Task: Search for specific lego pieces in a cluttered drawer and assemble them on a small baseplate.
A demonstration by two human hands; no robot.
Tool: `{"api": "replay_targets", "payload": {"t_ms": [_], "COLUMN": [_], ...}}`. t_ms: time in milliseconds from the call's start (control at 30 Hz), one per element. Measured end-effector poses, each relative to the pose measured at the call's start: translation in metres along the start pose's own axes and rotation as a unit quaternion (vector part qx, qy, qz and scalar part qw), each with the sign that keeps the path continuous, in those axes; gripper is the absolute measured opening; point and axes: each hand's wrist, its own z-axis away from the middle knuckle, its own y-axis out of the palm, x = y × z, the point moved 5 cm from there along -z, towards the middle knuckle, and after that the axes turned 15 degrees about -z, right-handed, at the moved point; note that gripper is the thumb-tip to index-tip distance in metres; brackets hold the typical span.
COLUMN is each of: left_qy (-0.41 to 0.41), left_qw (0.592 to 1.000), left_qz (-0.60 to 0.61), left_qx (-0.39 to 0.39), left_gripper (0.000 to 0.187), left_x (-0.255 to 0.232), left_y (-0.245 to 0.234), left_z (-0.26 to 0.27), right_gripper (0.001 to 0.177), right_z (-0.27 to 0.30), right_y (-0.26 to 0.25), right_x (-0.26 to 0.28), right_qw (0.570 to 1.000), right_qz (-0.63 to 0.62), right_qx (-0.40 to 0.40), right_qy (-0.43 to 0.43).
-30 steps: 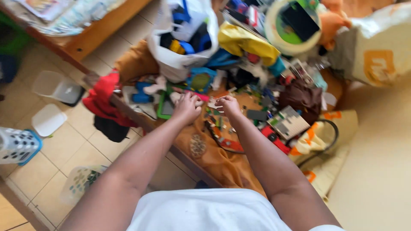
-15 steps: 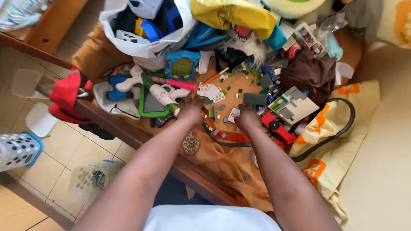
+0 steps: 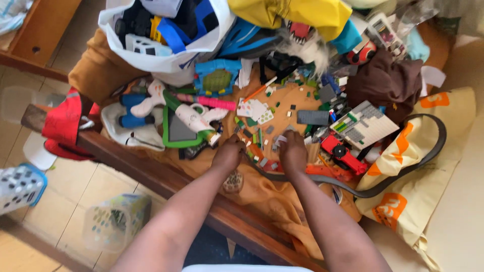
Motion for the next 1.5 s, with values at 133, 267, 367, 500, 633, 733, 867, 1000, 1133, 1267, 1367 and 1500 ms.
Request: {"api": "replay_targets", "payload": {"t_ms": [133, 267, 367, 500, 633, 733, 867, 1000, 1133, 1267, 1367, 1500], "left_qy": [0.057, 0.119, 0.089, -0.025, -0.048, -0.018, -0.090, -0.098, -0.087, -0.096, -0.130, -0.229], "left_qw": [0.986, 0.974, 0.970, 0.969, 0.972, 0.947, 0.979, 0.969, 0.963, 0.940, 0.899, 0.649], "left_qz": [0.155, 0.192, 0.226, 0.243, 0.080, 0.038, 0.076, 0.173, 0.221, 0.314, 0.412, 0.718], "left_qx": [-0.003, 0.016, 0.014, -0.023, -0.214, -0.317, -0.164, -0.146, -0.125, -0.093, -0.066, 0.103], "left_gripper": [0.019, 0.025, 0.018, 0.013, 0.026, 0.063, 0.059, 0.066, 0.065, 0.050, 0.044, 0.040], "left_x": [-0.019, -0.046, -0.041, -0.021, -0.011, -0.011, -0.004, -0.013, 0.000, 0.012, 0.009, -0.021], "left_y": [-0.022, -0.013, 0.009, 0.002, -0.022, -0.020, 0.008, 0.003, 0.065, 0.111, 0.109, 0.106], "left_z": [0.001, 0.005, 0.004, -0.018, -0.045, -0.045, -0.052, -0.052, -0.076, -0.103, -0.110, -0.099], "right_gripper": [0.027, 0.026, 0.022, 0.019, 0.026, 0.054, 0.078, 0.070, 0.046, 0.044, 0.039, 0.031], "right_z": [-0.011, -0.017, -0.015, -0.014, -0.044, -0.066, -0.060, -0.026, -0.028, -0.041, -0.048, -0.049], "right_y": [-0.026, -0.051, -0.056, -0.042, -0.026, 0.006, 0.048, 0.050, 0.114, 0.142, 0.156, 0.122], "right_x": [-0.019, -0.015, -0.005, -0.006, 0.014, -0.004, -0.018, 0.020, -0.027, -0.060, -0.084, -0.032], "right_qw": [0.997, 0.999, 0.993, 0.969, 0.974, 0.991, 0.980, 0.981, 0.998, 0.987, 0.958, 0.791], "right_qz": [-0.058, 0.009, 0.058, 0.215, 0.199, 0.052, 0.172, 0.081, -0.038, -0.117, -0.208, -0.499], "right_qx": [-0.022, 0.001, 0.053, 0.120, 0.080, 0.084, 0.089, 0.023, 0.043, -0.013, -0.018, -0.038], "right_qy": [0.051, 0.050, 0.094, -0.001, -0.076, -0.089, 0.054, 0.175, -0.001, 0.113, 0.197, 0.351]}}
